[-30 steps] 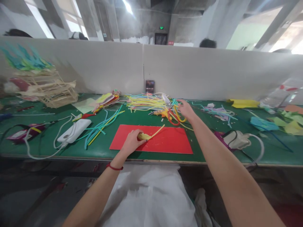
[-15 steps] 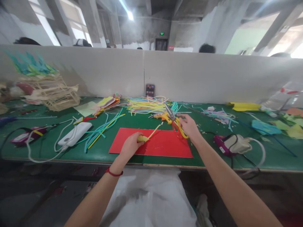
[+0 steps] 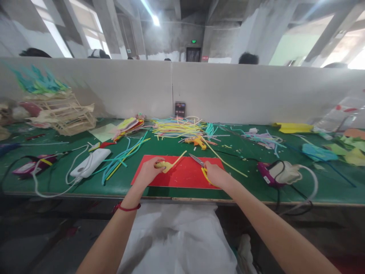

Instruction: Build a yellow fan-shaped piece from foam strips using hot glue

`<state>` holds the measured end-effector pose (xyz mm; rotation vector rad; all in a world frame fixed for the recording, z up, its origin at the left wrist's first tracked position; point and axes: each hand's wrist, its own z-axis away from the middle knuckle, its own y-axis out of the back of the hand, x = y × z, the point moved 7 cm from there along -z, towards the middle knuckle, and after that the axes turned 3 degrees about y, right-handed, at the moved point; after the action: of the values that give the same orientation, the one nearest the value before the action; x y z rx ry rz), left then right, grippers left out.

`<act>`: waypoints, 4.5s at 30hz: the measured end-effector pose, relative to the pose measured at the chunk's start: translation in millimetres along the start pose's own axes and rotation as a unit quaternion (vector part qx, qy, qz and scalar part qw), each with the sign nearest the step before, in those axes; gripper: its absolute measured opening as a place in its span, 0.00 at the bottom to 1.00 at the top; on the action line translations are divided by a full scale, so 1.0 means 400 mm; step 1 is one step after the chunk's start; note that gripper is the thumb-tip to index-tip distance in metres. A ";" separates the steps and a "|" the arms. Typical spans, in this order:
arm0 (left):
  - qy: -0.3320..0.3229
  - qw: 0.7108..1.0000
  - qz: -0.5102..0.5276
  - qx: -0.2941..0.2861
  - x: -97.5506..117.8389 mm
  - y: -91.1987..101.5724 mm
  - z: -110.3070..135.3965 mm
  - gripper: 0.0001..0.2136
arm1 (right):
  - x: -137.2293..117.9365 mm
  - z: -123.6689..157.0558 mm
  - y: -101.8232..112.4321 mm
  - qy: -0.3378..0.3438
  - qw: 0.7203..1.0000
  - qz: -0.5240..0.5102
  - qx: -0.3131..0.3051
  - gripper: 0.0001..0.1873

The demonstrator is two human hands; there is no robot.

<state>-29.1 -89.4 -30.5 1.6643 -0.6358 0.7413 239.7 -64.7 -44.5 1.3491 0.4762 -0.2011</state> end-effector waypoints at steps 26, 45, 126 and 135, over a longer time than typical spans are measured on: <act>0.047 0.923 0.377 0.063 0.023 0.000 -0.021 0.14 | 0.117 -0.075 0.041 -0.092 0.995 0.026 0.032 0.03; 0.132 0.826 0.547 0.029 0.076 -0.083 -0.001 0.23 | -0.155 -0.017 -0.014 -0.006 0.702 -0.675 0.229 0.24; 0.144 0.850 0.507 0.015 0.086 -0.103 -0.010 0.09 | -0.063 0.027 -0.078 0.052 0.953 -0.272 -0.119 0.31; 0.148 0.860 0.489 -0.009 0.112 -0.086 -0.003 0.05 | -0.073 0.048 -0.061 0.037 0.962 -0.241 -0.124 0.29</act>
<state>25.7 -82.2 -18.4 1.0842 -1.2691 1.6643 208.0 -92.5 -50.4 0.9803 0.8640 -0.4764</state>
